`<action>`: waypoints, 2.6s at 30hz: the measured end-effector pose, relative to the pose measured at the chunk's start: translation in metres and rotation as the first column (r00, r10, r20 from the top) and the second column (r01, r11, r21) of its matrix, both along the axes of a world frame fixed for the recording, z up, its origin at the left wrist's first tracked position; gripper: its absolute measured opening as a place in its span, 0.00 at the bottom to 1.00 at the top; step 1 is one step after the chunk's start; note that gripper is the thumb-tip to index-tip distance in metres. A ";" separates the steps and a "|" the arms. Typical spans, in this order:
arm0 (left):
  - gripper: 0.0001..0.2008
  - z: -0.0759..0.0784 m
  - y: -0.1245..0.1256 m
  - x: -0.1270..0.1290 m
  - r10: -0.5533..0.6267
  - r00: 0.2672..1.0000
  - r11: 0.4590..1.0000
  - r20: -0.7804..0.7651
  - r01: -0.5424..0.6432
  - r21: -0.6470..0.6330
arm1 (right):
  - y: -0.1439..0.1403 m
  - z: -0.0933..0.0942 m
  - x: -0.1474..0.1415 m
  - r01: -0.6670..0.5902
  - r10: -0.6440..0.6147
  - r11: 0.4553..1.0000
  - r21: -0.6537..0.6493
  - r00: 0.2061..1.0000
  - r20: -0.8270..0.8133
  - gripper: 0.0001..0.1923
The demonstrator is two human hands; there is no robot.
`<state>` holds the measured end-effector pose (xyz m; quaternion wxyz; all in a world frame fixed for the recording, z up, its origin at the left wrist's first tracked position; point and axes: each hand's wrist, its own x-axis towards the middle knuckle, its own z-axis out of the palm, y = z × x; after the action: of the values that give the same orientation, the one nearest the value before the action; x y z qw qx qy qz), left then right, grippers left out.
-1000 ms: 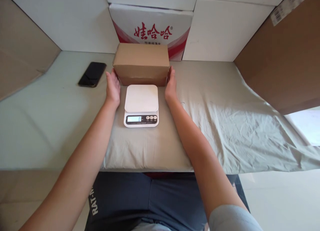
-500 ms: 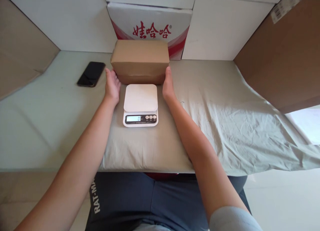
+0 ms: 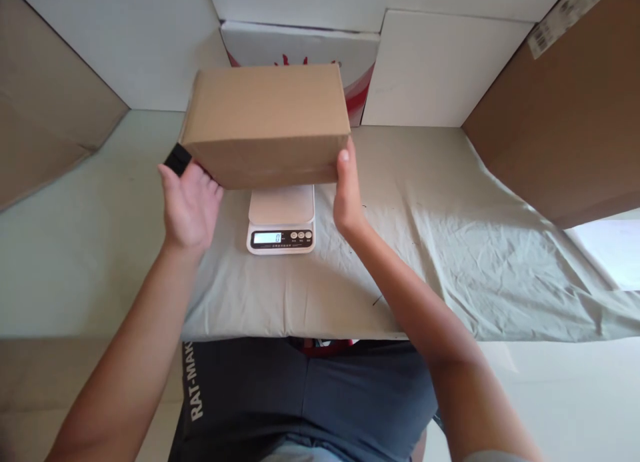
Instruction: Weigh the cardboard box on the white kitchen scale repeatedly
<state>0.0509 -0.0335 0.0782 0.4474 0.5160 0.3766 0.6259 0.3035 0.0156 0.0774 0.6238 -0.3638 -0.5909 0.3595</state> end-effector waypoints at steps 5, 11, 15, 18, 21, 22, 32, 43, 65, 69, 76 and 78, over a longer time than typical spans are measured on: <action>0.40 -0.022 -0.040 0.006 0.063 0.998 0.998 -0.016 -0.063 -0.007 | -0.057 -0.020 0.004 0.008 -0.010 0.999 -0.036 0.999 -0.050 0.31; 0.39 -0.039 -0.052 0.008 0.106 0.994 0.994 -0.040 -0.105 0.022 | -0.068 -0.031 0.001 -0.028 0.028 1.000 -0.006 0.998 -0.050 0.29; 0.39 -0.038 -0.054 0.005 0.094 0.995 0.996 -0.030 -0.094 0.006 | -0.065 -0.029 0.001 -0.025 0.025 0.999 -0.029 1.000 -0.016 0.32; 0.40 -0.038 -0.052 0.004 0.092 0.995 0.996 -0.034 -0.092 -0.002 | -0.064 -0.028 0.002 -0.023 0.023 0.999 -0.034 1.000 -0.014 0.33; 0.39 -0.039 -0.051 0.004 0.089 0.996 0.996 -0.022 -0.088 0.008 | -0.064 -0.028 0.001 -0.038 0.037 0.999 -0.034 0.999 -0.026 0.33; 0.38 -0.039 -0.050 0.003 0.086 0.996 0.996 -0.014 -0.086 0.009 | -0.065 -0.028 0.001 -0.047 0.046 0.998 -0.030 0.998 -0.034 0.33; 0.37 -0.046 -0.048 -0.001 0.077 0.997 0.997 -0.018 -0.077 -0.027 | -0.066 -0.028 0.000 -0.061 0.058 0.996 -0.066 0.997 -0.044 0.34; 0.38 -0.044 -0.048 0.003 0.097 0.994 0.995 0.042 -0.096 -0.019 | -0.067 -0.032 0.000 -0.098 0.095 0.994 -0.038 0.992 -0.085 0.31; 0.32 -0.042 -0.046 -0.005 0.236 0.970 0.970 -0.060 -0.231 0.079 | -0.067 -0.036 0.006 -0.068 0.032 0.983 -0.168 0.978 -0.208 0.38; 0.32 -0.044 -0.044 -0.007 0.222 0.975 0.973 -0.012 -0.221 0.069 | -0.064 -0.037 0.009 -0.060 -0.007 0.968 -0.245 0.964 -0.266 0.38; 0.36 -0.043 -0.037 -0.002 0.295 0.948 0.955 0.119 -0.294 -0.026 | -0.051 -0.041 0.011 -0.009 -0.091 0.953 -0.303 0.946 -0.312 0.41; 0.40 -0.038 -0.031 -0.005 0.305 0.929 0.952 0.208 -0.299 -0.062 | -0.045 -0.045 0.013 0.005 -0.109 0.946 -0.323 0.947 -0.303 0.42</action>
<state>0.0460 -0.0641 0.0404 0.3914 0.3748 0.4099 0.7337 0.3161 -0.0296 0.0328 0.6540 -0.4142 -0.4062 0.4855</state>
